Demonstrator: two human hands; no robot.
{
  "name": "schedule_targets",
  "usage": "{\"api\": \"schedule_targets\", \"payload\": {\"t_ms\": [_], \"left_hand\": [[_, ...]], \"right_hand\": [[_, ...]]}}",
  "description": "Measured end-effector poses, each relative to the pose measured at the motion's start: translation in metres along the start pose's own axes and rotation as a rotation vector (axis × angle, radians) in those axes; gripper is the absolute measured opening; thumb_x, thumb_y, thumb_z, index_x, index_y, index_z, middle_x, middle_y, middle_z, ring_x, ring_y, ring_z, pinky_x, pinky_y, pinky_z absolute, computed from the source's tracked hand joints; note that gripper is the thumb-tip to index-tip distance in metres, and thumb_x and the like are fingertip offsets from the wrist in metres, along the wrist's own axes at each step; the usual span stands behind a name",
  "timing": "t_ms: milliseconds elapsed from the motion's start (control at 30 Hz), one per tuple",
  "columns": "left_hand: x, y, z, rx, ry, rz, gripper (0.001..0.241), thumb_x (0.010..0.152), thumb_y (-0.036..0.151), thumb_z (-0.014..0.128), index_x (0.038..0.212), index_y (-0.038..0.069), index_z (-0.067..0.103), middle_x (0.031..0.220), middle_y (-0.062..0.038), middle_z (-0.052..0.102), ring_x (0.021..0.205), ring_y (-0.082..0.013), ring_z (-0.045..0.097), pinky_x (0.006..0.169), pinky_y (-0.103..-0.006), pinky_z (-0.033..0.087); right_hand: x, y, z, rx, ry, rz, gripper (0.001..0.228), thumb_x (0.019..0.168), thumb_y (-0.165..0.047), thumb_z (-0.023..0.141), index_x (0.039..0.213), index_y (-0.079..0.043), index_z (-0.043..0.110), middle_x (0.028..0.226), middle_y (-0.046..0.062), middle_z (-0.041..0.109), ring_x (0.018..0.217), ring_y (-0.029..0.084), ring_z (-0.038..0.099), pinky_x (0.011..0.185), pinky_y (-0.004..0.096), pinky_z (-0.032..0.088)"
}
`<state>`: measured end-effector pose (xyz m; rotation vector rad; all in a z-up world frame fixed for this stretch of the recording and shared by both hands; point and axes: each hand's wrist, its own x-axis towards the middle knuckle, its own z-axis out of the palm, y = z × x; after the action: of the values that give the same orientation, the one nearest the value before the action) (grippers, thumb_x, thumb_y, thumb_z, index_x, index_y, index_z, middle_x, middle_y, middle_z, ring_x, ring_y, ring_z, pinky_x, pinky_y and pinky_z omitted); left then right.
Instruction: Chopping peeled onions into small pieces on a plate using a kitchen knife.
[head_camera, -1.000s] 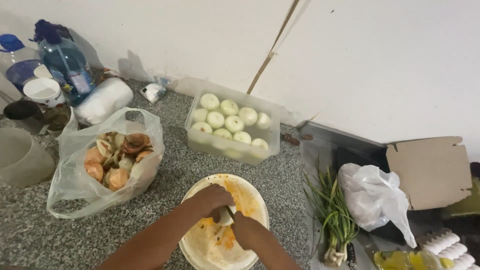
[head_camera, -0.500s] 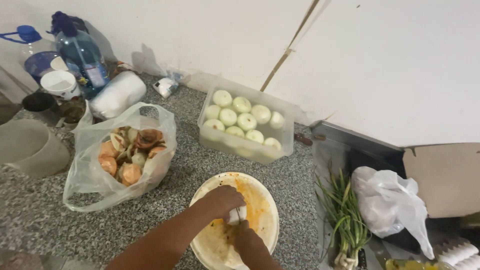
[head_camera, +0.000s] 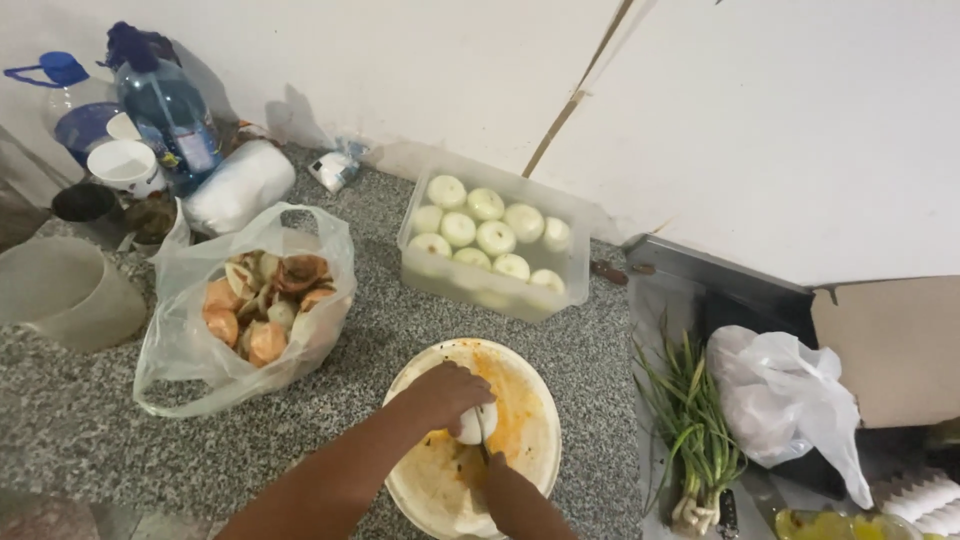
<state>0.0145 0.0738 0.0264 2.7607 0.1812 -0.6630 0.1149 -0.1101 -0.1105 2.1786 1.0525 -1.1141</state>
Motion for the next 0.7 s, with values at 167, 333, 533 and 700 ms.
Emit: {"api": "schedule_targets", "payload": {"t_ms": [167,333,533,700], "left_hand": [[0.02,-0.007,0.059,-0.168,0.477,0.028,0.085,0.064,0.038,0.09,0.141,0.035,0.053,0.152,0.012,0.052,0.127,-0.0268,0.057,0.099,-0.0558,0.042],[-0.058,0.022,0.045,-0.42,0.418,-0.095,0.084,0.088,-0.001,0.074,0.159,0.007,0.03,0.165,-0.013,0.029,0.131,-0.0374,0.052,0.1,-0.0498,0.051],[-0.072,0.029,0.103,-0.457,0.48,-0.183,0.054,0.081,0.025,0.085,0.125,0.017,0.055,0.134,-0.007,0.057,0.123,-0.0308,0.055,0.099,-0.0473,0.042],[-0.11,0.041,0.05,-0.729,0.439,-0.382,0.061,0.085,0.025,0.08,0.142,0.026,0.056,0.136,-0.001,0.066,0.124,-0.0255,0.063,0.109,-0.0455,0.047]], "right_hand": [[-0.059,0.025,0.008,0.407,-0.015,0.327,0.065,0.105,-0.055,0.017,0.147,-0.016,0.046,0.132,0.019,0.063,0.13,0.036,0.061,0.114,0.051,0.041],[-0.095,0.036,-0.004,0.366,-0.186,0.197,0.041,0.097,-0.033,0.035,0.138,-0.026,0.033,0.125,0.015,0.063,0.121,0.034,0.064,0.096,0.046,0.045],[-0.136,0.036,-0.021,0.323,-0.113,0.072,0.035,0.094,-0.041,0.045,0.121,-0.018,0.04,0.115,0.018,0.067,0.111,0.037,0.066,0.093,0.051,0.046],[-0.173,0.048,-0.036,0.385,-0.122,0.023,0.045,0.098,-0.061,0.04,0.126,-0.027,0.05,0.098,-0.003,0.064,0.091,0.015,0.065,0.077,0.03,0.046]]}}
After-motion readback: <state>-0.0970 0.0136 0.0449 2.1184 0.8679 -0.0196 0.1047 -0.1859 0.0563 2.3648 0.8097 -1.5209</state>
